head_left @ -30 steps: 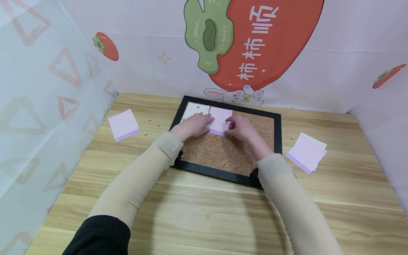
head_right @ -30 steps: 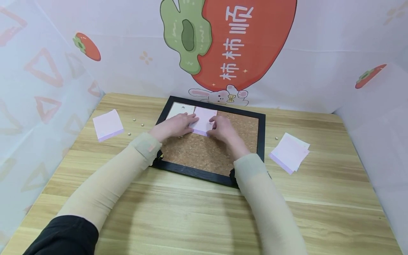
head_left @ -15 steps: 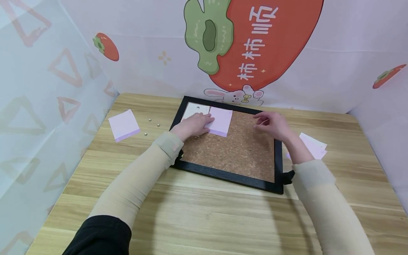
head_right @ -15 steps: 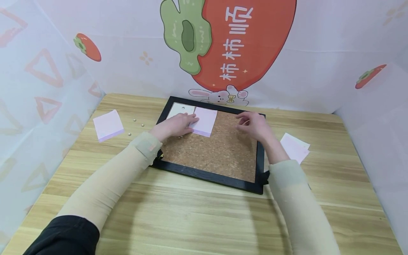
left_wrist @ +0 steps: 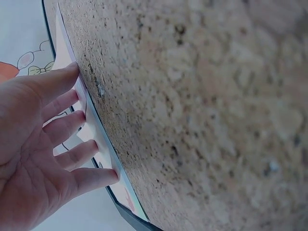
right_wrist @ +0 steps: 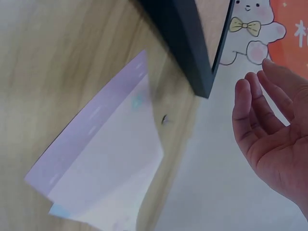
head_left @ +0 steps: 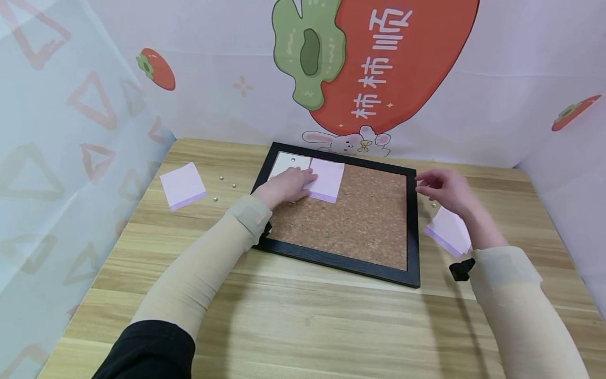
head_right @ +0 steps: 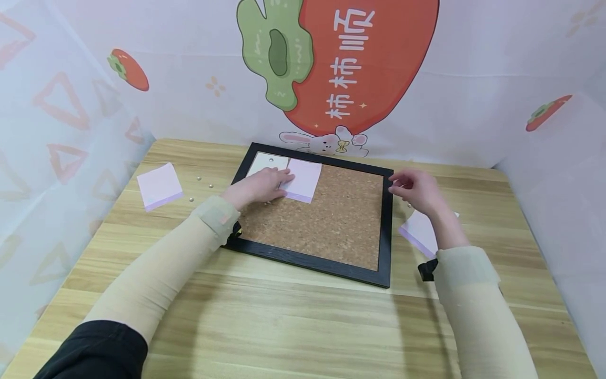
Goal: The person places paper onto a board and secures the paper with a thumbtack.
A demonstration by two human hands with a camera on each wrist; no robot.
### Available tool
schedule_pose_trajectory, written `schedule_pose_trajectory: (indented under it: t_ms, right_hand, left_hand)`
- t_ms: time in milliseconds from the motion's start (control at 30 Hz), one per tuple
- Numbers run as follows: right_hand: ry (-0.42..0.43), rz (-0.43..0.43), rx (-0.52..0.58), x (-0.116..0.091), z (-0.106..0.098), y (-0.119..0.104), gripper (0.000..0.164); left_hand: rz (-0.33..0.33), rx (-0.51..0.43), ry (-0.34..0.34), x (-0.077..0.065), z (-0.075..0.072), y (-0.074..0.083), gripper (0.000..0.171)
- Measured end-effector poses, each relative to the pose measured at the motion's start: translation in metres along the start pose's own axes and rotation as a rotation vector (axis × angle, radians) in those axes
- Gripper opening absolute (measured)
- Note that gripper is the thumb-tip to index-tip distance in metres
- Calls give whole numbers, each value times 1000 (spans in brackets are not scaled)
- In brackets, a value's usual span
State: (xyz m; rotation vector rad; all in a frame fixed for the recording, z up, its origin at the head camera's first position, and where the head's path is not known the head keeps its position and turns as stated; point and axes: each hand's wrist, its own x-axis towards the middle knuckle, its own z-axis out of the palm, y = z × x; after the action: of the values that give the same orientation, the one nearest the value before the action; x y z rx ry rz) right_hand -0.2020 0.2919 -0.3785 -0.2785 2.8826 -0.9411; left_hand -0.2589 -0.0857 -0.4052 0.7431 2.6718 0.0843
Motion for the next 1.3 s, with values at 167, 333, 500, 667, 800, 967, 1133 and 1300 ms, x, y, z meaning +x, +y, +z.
schedule_pose_trajectory:
  t_ms: [167,333,500,667,800,967,1133,1300]
  right_hand:
    - [-1,19,-62,-3,-1,12,31]
    - [-5,40,-92,-6,0,24,30]
    - [3,83,-99,-9,2,37,30]
    - [-23,181,-93,-12,3,49,33]
    - [-38,215,-110,-13,5,57,35]
    - [-25,223,-129,-16,9,61,37]
    - [-12,239,-134,-17,12,64,37]
    - [18,242,-130,-17,15,65,31]
  left_hand:
    - [-2,-7,0,0,1,0,57]
    - [2,-13,-1,0,0,0,57]
    - [3,-10,1,1,1,-1,57]
    - [1,-8,3,1,2,-1,57]
    - [0,-11,5,0,2,-1,58]
    - [-2,-17,8,0,3,-1,57]
    - [6,-7,15,-1,4,-1,57]
    - [2,-4,10,-1,4,0,57]
